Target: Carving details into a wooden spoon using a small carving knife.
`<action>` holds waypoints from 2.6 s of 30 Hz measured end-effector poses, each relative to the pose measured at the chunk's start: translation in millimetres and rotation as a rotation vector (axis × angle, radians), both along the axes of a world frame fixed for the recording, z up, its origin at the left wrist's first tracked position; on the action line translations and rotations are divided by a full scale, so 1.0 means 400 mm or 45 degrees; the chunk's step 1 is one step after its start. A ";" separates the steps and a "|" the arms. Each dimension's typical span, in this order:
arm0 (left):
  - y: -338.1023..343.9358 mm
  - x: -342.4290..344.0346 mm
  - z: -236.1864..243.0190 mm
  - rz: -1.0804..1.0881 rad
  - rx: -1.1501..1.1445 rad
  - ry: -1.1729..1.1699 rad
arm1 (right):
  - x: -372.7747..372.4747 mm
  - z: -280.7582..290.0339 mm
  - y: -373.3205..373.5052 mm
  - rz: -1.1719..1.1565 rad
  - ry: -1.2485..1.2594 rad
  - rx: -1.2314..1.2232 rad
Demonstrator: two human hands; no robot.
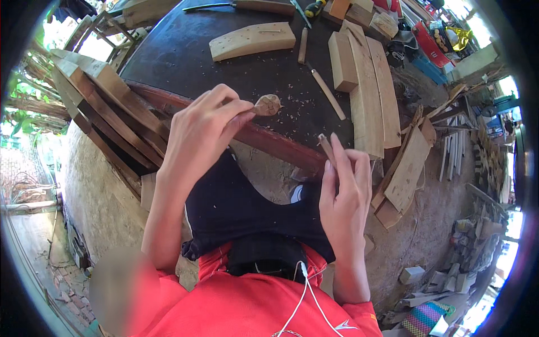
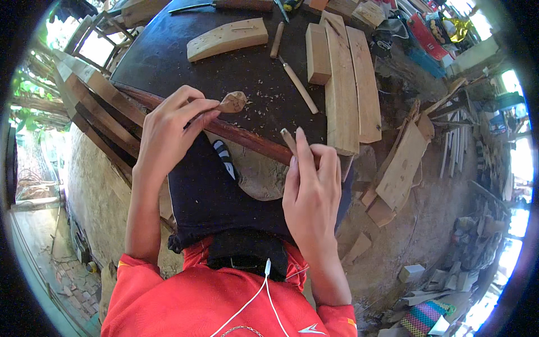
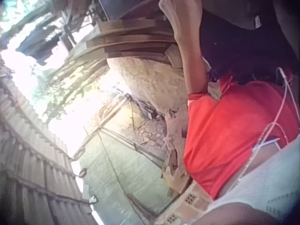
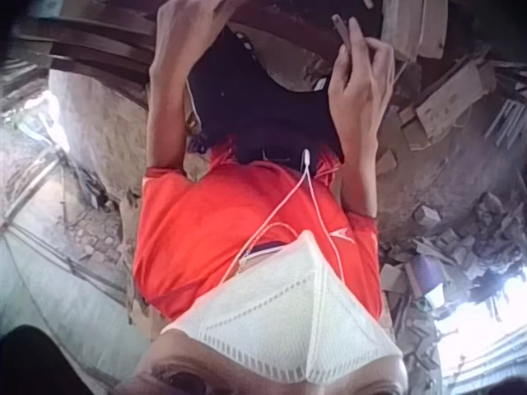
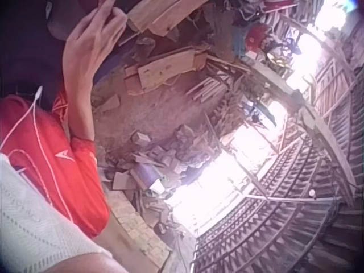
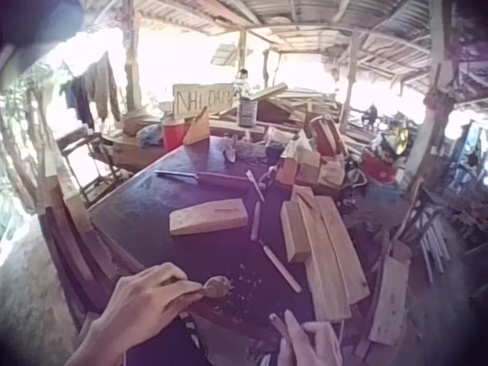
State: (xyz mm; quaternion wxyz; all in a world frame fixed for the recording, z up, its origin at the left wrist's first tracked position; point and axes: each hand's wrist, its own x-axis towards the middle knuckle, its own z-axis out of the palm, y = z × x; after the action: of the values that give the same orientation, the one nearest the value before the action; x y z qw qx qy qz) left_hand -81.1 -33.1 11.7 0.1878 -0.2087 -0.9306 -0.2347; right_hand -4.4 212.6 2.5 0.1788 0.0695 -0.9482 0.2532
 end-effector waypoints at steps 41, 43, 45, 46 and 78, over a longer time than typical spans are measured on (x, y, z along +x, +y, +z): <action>-0.043 0.087 -0.112 0.201 1.320 -1.122 | -0.318 0.139 -0.181 0.086 -0.473 -0.005; -0.037 0.102 -0.121 0.156 1.464 -1.225 | -0.216 0.112 -0.148 0.073 -0.652 -0.283; -0.042 0.116 -0.125 0.079 1.487 -1.260 | -0.153 0.080 -0.148 0.085 -0.663 -0.477; -0.045 0.123 -0.126 0.094 1.474 -1.294 | -0.128 0.069 -0.144 0.105 -0.647 -0.548; 0.115 0.267 -0.104 -0.574 1.787 -0.374 | 0.065 0.114 -0.159 0.238 -1.210 -1.576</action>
State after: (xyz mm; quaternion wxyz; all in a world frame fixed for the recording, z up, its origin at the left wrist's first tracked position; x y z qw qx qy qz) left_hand 25.9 12.8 -29.7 0.0981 -0.1921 -0.5126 -0.8311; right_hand 21.7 149.0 48.2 -0.2619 -0.0791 -0.5998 0.7520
